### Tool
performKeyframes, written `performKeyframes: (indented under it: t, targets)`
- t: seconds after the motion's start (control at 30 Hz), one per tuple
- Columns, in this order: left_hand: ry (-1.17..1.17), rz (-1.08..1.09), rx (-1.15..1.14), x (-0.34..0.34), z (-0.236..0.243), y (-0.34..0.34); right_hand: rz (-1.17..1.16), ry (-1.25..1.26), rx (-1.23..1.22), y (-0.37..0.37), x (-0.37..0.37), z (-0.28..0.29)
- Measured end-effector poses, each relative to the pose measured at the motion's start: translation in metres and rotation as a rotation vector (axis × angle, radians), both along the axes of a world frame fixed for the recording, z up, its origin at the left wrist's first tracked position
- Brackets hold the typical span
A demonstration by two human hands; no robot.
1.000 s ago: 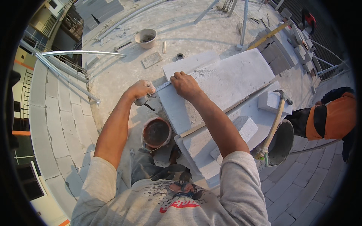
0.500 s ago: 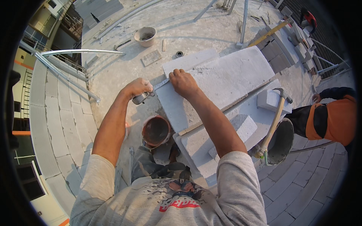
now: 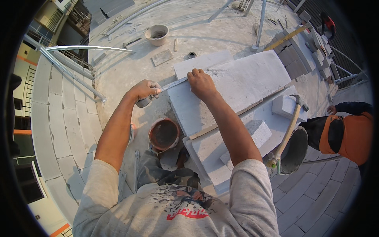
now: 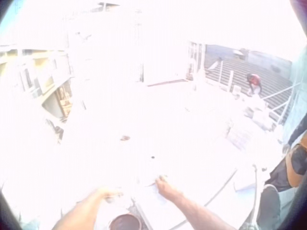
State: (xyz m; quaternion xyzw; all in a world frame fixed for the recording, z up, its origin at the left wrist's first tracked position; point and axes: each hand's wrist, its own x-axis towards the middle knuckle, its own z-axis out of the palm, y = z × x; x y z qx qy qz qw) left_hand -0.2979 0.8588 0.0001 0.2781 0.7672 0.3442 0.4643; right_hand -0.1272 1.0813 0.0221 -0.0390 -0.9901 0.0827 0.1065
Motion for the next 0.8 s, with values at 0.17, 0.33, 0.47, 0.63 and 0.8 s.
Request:
performKeyframes:
  t: [0.17, 0.33, 0.47, 0.63, 0.8]
  targets:
    - [0.037, -0.004, 0.013, 0.006, 0.005, 0.005, -0.01, -0.02, 0.04, 0.0, -0.001, 0.002]
    - [0.052, -0.047, -0.033, 0.008, 0.014, 0.013, -0.012, -0.015, 0.048, -0.001, -0.003, 0.002]
    - [0.144, -0.116, -0.12, 0.009, 0.021, 0.025, -0.014, -0.026, 0.057, -0.002, -0.002, 0.001]
    - [0.191, -0.152, -0.166, 0.011, 0.02, 0.032, 0.005, -0.036, 0.066, -0.001, -0.003, 0.003]
    - [0.123, -0.054, -0.118, 0.016, 0.01, 0.027, 0.038, -0.05, 0.115, 0.0, -0.005, 0.002]
